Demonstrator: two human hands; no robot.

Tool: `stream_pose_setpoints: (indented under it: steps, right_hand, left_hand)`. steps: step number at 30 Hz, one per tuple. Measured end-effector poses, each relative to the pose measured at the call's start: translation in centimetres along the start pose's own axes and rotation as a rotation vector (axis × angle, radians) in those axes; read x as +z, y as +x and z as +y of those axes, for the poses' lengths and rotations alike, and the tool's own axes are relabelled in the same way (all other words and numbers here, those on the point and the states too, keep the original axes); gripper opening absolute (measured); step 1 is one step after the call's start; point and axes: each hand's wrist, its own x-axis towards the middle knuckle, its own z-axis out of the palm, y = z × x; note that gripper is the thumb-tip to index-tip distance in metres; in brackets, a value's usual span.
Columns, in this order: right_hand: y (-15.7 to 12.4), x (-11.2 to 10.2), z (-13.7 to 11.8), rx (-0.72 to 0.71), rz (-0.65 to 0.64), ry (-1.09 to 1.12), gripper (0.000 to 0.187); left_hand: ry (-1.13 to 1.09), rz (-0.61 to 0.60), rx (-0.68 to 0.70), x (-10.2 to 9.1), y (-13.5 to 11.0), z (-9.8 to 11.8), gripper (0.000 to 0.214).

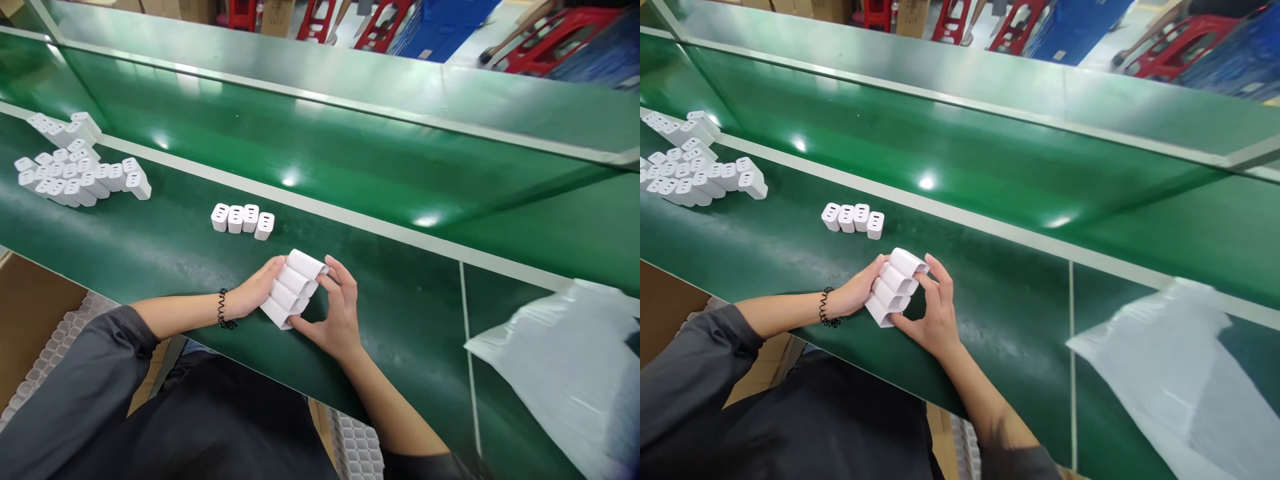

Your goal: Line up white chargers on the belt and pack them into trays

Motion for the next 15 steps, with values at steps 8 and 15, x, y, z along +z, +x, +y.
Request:
stream_pose_setpoints:
  steps: [8,15]
  right_hand:
    - [0.6,-2.1,-0.6,0.148,-0.184,-0.052,0.061]
    - [1.7,-3.6,-2.9,0.192,-0.439,-0.090,0.060]
  left_hand:
    - [1.206,-0.107,0.916,-1.9,-1.2,3.3,0.064]
    - [1.699,-0.145,0.724,0.3,-3.7,4.7,0.070]
